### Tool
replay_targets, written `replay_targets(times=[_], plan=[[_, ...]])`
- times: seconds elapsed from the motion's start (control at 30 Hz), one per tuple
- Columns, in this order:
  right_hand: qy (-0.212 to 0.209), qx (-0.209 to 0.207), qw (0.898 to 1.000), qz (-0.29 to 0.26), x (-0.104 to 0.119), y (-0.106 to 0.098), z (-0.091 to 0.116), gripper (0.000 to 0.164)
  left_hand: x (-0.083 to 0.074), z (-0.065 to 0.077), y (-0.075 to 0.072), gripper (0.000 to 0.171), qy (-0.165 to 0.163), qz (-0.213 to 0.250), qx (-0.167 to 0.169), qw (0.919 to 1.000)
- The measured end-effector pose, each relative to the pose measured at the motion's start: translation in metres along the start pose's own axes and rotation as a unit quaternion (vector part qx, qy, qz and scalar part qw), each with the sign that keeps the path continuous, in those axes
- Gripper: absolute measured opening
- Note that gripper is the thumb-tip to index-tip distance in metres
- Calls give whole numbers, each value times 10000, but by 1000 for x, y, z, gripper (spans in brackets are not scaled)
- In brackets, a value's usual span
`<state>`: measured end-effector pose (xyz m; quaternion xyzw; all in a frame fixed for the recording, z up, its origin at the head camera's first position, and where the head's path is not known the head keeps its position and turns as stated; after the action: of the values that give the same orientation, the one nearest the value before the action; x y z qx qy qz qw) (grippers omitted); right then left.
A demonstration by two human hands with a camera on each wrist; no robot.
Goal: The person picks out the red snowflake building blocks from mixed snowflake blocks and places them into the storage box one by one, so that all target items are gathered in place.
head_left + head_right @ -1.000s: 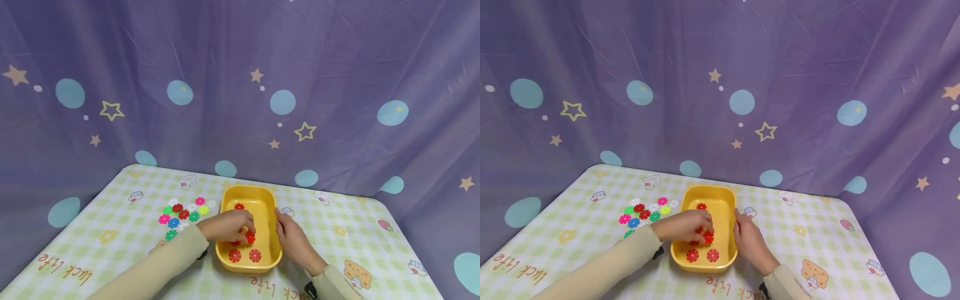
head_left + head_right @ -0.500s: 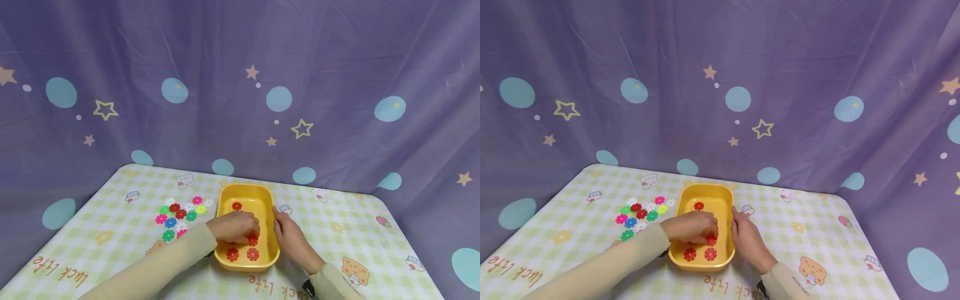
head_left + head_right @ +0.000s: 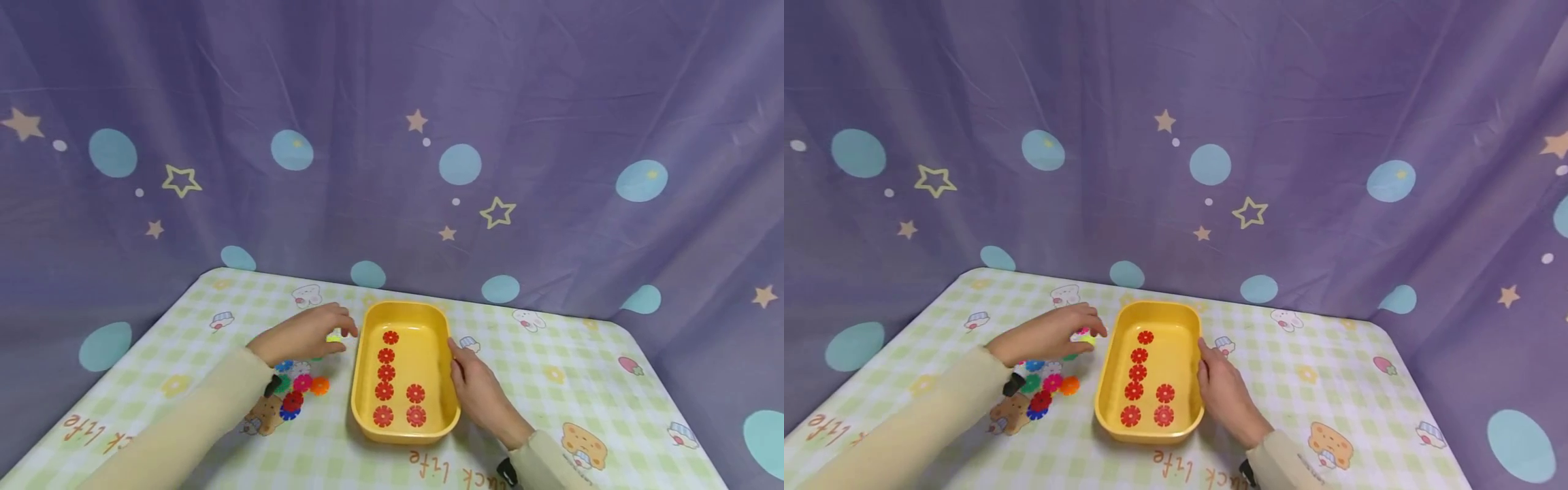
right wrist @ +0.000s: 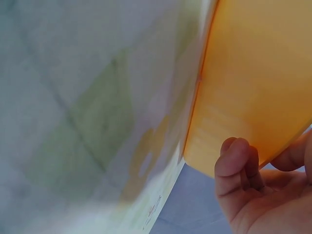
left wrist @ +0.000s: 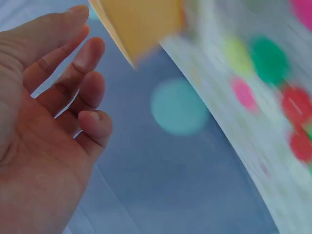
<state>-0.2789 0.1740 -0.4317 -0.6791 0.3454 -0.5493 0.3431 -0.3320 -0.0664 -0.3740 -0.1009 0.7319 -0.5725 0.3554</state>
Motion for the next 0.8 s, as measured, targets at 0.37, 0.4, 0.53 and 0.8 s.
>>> replay_targets(times=[0.37,0.4,0.53,0.8], plan=[[-237,-173,9995,-115,3,-8,-1,41,82,65,8,28,-1570,364,-118,9869],[-236,-173,9995,-116,3,-8,-1,41,87,67,9,29,-1640,405,-160,9855],[-243,-111,9995,-178,1,-9,-2,39,101,65,15,25,-1707,478,-168,9840],[-275,53,9989,-381,-11,-10,-4,39,104,56,17,18,-1575,467,-180,9862]])
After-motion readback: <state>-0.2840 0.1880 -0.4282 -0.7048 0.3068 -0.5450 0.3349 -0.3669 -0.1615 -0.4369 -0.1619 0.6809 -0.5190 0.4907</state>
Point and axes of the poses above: each hand's wrist, its own z-axis away from the middle knuckle, its own y-axis out of the palm, x = y × z, the point moved 8 cm from there along -z, towards the middle knuckle, and after that the axes turned 10 degrees about z, right-handed, at the moved point
